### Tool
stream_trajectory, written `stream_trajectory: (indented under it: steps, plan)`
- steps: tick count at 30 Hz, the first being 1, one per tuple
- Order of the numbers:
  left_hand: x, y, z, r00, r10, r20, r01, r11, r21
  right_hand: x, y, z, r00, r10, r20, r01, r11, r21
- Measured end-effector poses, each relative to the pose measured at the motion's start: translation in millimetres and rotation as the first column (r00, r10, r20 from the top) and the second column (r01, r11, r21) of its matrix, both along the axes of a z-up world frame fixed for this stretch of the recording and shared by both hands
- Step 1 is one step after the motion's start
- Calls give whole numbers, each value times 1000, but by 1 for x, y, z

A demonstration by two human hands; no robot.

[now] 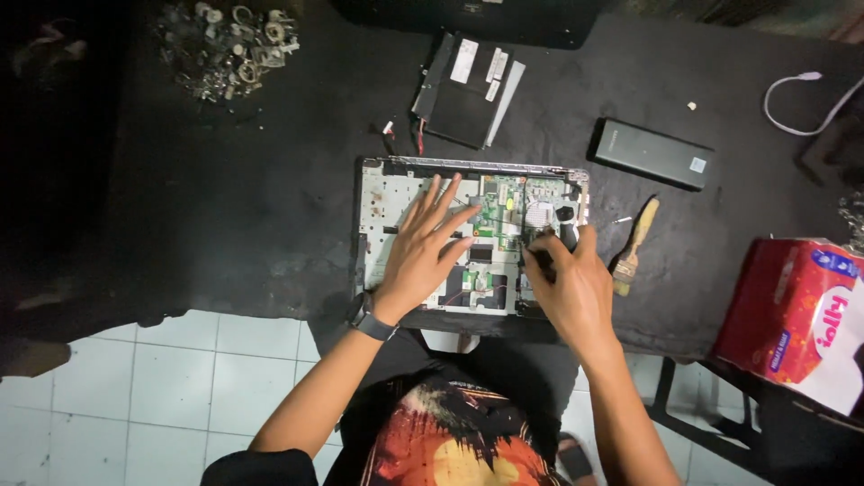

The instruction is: Removing a laptop battery and cleaning the internal components using a brush and screwdriver.

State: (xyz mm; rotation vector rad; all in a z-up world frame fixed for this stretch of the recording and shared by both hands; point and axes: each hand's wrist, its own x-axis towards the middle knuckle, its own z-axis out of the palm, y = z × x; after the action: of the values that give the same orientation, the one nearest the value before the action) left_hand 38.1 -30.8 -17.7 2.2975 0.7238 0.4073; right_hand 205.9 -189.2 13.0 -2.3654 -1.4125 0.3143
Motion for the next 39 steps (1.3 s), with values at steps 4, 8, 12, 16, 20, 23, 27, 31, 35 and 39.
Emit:
stream_trajectory:
  steps: [4,8,12,16,20,23,27,31,35,39]
  plan:
    - [0,0,2,1000,7,-10,-7,1000,10,0,1,-10,995,59,81,-61,998,21]
    - [0,0,4,999,-8,-33,8,1000,-1,11,-6,-28,946,217,242,-212,976,-45]
    - [0,-1,6,993,-50,-105,54,998,44,21,-2,-13,857,430,285,-317,875,-365]
    - [-1,0,4,981,-119,-152,131,988,77,30,16,2,689,607,396,-492,793,-359]
    - [-1,-1,9,969,-142,-203,168,978,120,29,31,35,537,756,374,-551,650,-523]
    - [0,-2,13,956,-139,-258,180,974,140,28,42,51,477,823,308,-571,556,-604]
    - [0,-2,15,950,-138,-280,193,965,177,26,55,64,460,876,143,-583,419,-696]
    - [2,-2,16,946,-135,-295,189,968,163,23,58,78,526,847,79,-551,410,-726]
    - [1,-2,17,942,-138,-305,194,968,161,24,62,74,456,885,94,-554,364,-749]
    - [0,-2,11,952,-136,-276,195,960,199,21,74,81,430,903,-18,-536,239,-810]
